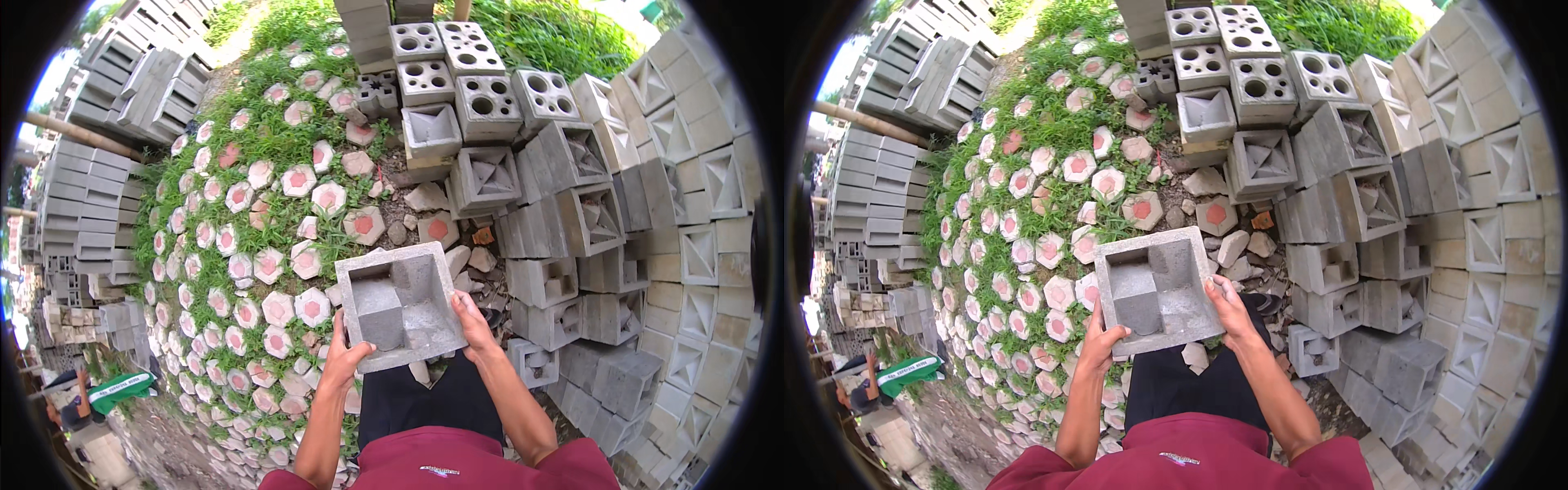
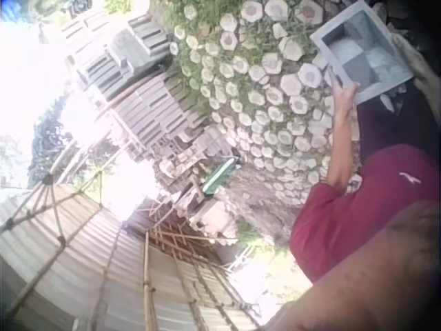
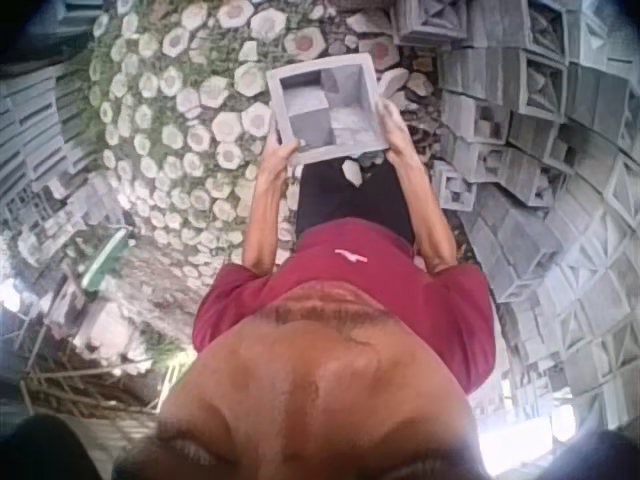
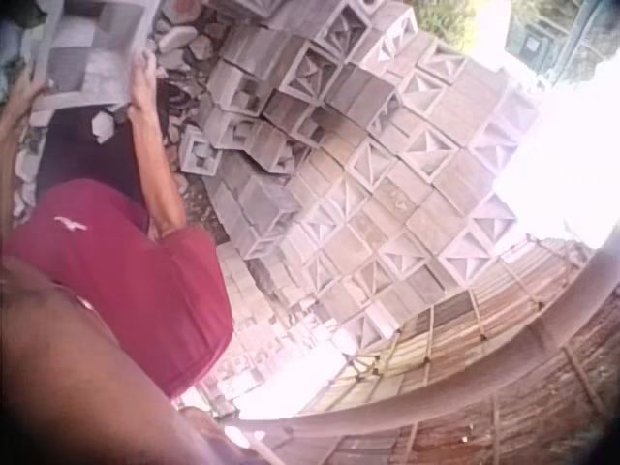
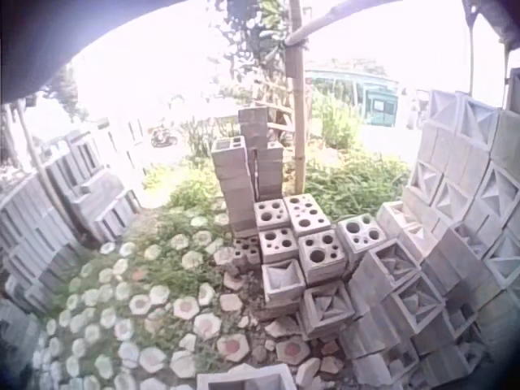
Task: The person picks up concrete ventilation blocks from the ground by hand and stacks them one at a time on top of a vertical pillar of similar blocks.
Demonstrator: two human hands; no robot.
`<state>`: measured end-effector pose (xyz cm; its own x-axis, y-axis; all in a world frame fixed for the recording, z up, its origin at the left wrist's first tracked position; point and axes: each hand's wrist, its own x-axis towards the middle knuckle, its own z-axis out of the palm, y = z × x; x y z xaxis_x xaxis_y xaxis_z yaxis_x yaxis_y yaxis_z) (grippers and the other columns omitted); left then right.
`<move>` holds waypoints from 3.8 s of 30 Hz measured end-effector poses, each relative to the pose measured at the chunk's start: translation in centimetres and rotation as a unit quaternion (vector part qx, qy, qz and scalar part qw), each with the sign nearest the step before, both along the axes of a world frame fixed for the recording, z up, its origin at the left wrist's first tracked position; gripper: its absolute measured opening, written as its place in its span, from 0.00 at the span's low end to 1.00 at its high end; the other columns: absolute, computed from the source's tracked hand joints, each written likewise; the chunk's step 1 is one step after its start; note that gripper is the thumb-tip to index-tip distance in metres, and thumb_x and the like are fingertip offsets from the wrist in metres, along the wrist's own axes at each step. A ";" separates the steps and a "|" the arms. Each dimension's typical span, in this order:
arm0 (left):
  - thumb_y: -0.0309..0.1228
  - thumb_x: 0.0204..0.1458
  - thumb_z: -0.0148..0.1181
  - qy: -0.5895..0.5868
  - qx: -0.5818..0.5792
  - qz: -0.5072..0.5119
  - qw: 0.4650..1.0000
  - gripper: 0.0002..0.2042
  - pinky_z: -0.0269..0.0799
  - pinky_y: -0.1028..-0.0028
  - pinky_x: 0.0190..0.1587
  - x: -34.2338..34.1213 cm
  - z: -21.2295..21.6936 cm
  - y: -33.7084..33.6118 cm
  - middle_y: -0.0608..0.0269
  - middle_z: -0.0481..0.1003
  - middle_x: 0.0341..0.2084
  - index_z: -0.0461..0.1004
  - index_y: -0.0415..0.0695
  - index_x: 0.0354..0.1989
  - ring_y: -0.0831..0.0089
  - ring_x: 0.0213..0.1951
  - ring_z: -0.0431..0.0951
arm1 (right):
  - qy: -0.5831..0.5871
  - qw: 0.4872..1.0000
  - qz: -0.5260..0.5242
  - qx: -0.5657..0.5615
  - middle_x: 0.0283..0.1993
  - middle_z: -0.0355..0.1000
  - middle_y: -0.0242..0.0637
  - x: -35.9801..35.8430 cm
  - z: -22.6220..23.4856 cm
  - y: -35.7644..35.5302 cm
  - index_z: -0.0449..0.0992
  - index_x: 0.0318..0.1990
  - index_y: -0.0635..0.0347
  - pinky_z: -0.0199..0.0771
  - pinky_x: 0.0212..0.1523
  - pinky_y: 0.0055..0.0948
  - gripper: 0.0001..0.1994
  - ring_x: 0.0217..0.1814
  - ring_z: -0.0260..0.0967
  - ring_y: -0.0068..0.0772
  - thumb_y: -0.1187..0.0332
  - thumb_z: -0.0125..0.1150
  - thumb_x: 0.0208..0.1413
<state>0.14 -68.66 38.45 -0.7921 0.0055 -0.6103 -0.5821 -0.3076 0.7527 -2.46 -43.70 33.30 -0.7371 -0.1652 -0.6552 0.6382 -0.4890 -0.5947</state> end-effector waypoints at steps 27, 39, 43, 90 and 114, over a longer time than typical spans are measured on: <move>0.58 0.59 0.39 0.241 0.082 0.451 0.855 0.36 0.59 0.62 0.61 2.7 15.1 -18.8 0.56 0.62 0.60 0.53 0.42 0.66 0.63 0.60 0.63 | 0.080 0.934 0.348 0.000 0.53 0.69 0.43 -14.4 18.8 -29.6 0.65 0.59 0.66 0.71 0.49 0.33 0.34 0.50 0.70 0.35 0.42 0.46 0.60; 0.56 0.60 0.39 0.262 -0.008 0.658 0.706 0.32 0.62 0.62 0.59 0.1 16.7 -25.3 0.57 0.64 0.58 0.54 0.46 0.65 0.64 0.58 0.65 | 0.135 0.810 0.570 -0.039 0.54 0.70 0.42 -21.4 21.7 -47.5 0.65 0.59 0.66 0.69 0.52 0.32 0.30 0.52 0.69 0.34 0.48 0.49 0.61; 0.50 0.59 0.48 0.248 -0.017 0.746 0.618 0.28 0.60 0.67 0.58 2.5 15.1 -26.9 0.62 0.64 0.54 0.58 0.44 0.61 0.70 0.56 0.65 | 0.126 0.737 0.663 -0.021 0.55 0.69 0.43 -19.2 23.3 -53.3 0.66 0.59 0.66 0.69 0.52 0.32 0.30 0.53 0.69 0.34 0.49 0.52 0.60; 0.25 0.35 0.63 0.121 -0.136 0.858 0.480 0.38 0.67 0.67 0.50 38.6 16.0 -104.1 0.50 0.69 0.47 0.53 0.39 0.60 0.63 0.47 0.71 | 0.122 0.594 0.794 -0.034 0.52 0.68 0.44 19.1 22.7 -139.5 0.63 0.60 0.68 0.71 0.47 0.32 0.34 0.50 0.69 0.35 0.52 0.60 0.52; 0.23 0.33 0.61 0.083 -0.050 0.833 0.545 0.36 0.69 0.67 0.45 61.5 13.8 -150.4 0.53 0.71 0.41 0.57 0.42 0.58 0.65 0.42 0.72 | 0.218 0.544 0.810 0.037 0.40 0.71 0.42 39.6 21.9 -182.3 0.69 0.50 0.72 0.71 0.40 0.31 0.26 0.39 0.69 0.34 0.69 0.63 0.40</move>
<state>61.67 -219.02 52.30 0.3075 -0.8320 -0.4618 0.5205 -0.2593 0.8136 37.16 -225.96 55.21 0.2479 -0.8145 -0.5246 -0.0134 0.5385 -0.8425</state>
